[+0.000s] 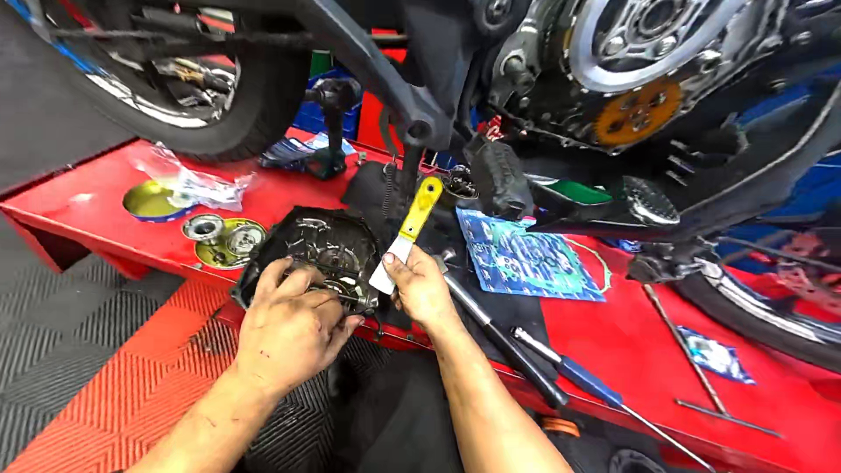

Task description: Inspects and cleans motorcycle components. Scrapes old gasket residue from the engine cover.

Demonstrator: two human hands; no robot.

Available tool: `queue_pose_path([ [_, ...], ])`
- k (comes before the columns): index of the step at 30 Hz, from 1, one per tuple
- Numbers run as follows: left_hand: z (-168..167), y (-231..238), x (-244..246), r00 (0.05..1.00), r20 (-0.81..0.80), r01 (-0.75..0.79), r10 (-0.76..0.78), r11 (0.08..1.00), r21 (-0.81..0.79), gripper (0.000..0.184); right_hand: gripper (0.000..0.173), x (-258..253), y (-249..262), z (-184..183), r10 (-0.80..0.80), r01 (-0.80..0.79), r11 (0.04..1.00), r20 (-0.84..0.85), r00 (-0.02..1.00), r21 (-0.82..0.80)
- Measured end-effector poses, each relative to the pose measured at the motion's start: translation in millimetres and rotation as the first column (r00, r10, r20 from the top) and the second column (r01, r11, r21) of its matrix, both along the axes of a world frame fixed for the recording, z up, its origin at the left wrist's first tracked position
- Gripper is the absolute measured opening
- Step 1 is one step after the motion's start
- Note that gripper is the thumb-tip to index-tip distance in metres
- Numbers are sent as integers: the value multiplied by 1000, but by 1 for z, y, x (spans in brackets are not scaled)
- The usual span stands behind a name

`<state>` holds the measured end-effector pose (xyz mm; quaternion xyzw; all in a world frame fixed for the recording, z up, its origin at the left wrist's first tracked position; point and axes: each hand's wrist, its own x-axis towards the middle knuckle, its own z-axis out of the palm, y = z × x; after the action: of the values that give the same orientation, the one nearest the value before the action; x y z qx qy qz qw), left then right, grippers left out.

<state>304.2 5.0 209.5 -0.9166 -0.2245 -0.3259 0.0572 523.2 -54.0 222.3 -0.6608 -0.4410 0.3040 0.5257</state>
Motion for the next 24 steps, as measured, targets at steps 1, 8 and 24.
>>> queue_pose_path([
  [1, 1, 0, -1, 1000, 1, -2, 2, 1000, -8, 49, 22, -2, -6, 0, 22, -22, 1000, 24, 999, 14],
  [8, 1, 1, -1, 1000, -8, 13, -13, 1000, -1, 50, 18, -1, -7, -2, 31, -31, 999, -12, 999, 22],
  [24, 3, 1, 1, 999, 9, 38, -38, 999, -20, 50, 22, -4, -4, -16, 60, -51, 997, -166, 984, 63],
])
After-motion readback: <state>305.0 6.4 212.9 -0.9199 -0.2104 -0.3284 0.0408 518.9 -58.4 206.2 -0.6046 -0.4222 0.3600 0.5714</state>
